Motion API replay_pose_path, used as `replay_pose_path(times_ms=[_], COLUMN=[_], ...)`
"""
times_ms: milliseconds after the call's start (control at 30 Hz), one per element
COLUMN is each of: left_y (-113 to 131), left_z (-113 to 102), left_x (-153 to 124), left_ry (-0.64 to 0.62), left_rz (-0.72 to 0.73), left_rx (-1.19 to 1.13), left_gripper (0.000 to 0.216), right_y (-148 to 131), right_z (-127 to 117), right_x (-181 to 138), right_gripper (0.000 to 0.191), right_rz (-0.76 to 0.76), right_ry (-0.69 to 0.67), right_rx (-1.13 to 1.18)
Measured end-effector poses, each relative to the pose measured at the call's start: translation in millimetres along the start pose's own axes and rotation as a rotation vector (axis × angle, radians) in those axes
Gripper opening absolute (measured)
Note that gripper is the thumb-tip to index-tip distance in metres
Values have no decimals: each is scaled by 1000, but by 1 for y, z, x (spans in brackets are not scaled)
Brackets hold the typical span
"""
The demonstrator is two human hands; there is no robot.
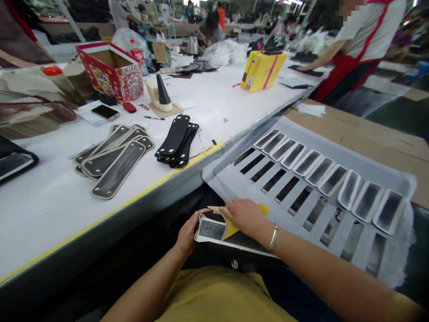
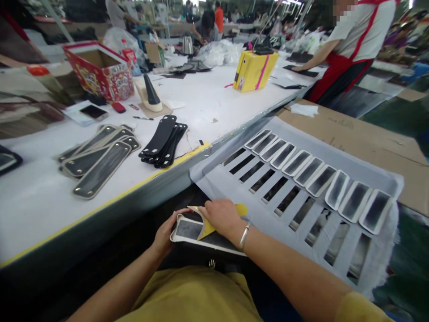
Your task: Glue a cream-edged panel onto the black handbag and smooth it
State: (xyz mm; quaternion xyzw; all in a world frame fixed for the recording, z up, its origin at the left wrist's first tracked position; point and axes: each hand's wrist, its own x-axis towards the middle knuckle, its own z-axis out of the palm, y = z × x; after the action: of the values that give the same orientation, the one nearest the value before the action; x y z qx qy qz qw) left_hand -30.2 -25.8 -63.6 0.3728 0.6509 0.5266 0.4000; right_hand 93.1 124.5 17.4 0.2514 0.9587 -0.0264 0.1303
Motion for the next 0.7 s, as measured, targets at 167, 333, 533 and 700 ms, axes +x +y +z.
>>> replay_pose_path(times_ms=[167, 333, 533, 700], left_y=[-7, -15, -22, -30], left_z=[2, 9, 1, -6], left_x=[-6, -8, -8, -7], left_ry=[45, 95, 43, -42], left_rz=[13, -73, -11, -84], left_rx=[138, -34, -93, -156], left_gripper=[45, 55, 46, 49], right_y=[-14, -16, -15, -15], right_z=[5, 6, 5, 7], right_x=[30, 56, 77, 79], right_gripper=[44, 46, 49, 50], right_rz=[-69, -230, -460, -545], right_ry=[26, 59, 21, 46], right_rx=[28, 29, 20, 31])
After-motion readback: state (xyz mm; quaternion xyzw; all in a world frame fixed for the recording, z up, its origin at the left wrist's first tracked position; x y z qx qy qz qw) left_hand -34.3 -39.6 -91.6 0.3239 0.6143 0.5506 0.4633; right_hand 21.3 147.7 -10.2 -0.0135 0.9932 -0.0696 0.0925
